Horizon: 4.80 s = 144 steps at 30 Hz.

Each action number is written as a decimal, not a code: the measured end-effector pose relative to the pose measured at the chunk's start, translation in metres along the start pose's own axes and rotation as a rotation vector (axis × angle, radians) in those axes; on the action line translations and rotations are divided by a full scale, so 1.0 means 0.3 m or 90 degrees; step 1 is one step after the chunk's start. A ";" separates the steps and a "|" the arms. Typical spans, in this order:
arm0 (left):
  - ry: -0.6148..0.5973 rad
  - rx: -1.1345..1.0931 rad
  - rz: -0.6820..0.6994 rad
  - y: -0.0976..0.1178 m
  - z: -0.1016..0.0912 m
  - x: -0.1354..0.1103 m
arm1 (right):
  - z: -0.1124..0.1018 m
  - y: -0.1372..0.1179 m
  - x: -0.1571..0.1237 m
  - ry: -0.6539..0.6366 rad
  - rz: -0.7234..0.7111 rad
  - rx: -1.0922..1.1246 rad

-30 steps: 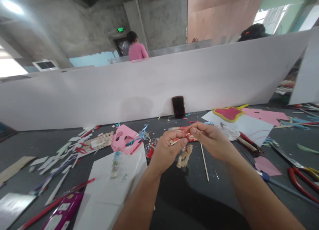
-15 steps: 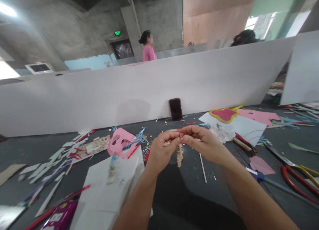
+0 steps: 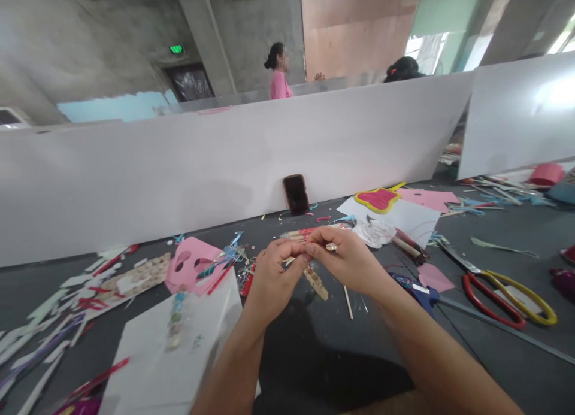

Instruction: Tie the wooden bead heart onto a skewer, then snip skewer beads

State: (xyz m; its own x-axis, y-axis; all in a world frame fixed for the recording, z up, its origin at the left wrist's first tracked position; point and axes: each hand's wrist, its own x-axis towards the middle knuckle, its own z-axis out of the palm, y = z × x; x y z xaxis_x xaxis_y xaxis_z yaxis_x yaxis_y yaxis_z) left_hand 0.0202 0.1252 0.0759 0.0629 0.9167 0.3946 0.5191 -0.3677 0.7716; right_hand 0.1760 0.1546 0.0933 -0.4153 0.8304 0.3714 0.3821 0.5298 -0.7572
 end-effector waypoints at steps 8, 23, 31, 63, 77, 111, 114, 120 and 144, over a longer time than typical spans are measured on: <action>-0.026 -0.106 -0.011 -0.015 -0.009 0.000 | -0.007 -0.009 -0.004 -0.022 0.005 0.008; -0.043 -0.085 -0.001 -0.012 -0.013 0.001 | -0.017 -0.005 0.001 -0.076 -0.014 0.030; 0.000 -0.113 -0.028 -0.029 -0.017 0.003 | -0.015 -0.016 -0.010 0.018 -0.013 0.048; 0.022 -0.128 0.095 0.303 -0.269 0.453 | -0.280 0.033 -0.118 0.157 -0.002 0.022; -0.024 -0.155 0.139 0.396 -0.135 0.434 | -0.309 -0.023 -0.016 0.196 -0.027 -0.003; -0.250 -0.240 0.129 0.352 -0.014 0.260 | -0.415 -0.208 0.019 0.213 -0.029 -0.135; -0.319 -0.304 0.099 0.311 -0.012 0.256 | -0.444 -0.225 0.021 0.224 -0.016 -0.133; -0.377 -0.430 0.020 0.220 0.042 0.234 | -0.470 -0.242 0.021 0.253 0.006 -0.212; -0.139 -0.283 -0.157 -0.063 0.177 -0.031 | -0.569 -0.143 0.027 0.292 0.039 -0.237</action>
State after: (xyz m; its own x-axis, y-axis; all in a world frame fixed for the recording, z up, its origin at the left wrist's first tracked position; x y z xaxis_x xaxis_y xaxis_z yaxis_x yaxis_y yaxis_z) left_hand 0.0549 0.1320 0.0311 0.1850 0.9778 0.0988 0.1342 -0.1248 0.9831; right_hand 0.2971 0.1681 0.2206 -0.0154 0.8071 0.5902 0.6923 0.4345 -0.5761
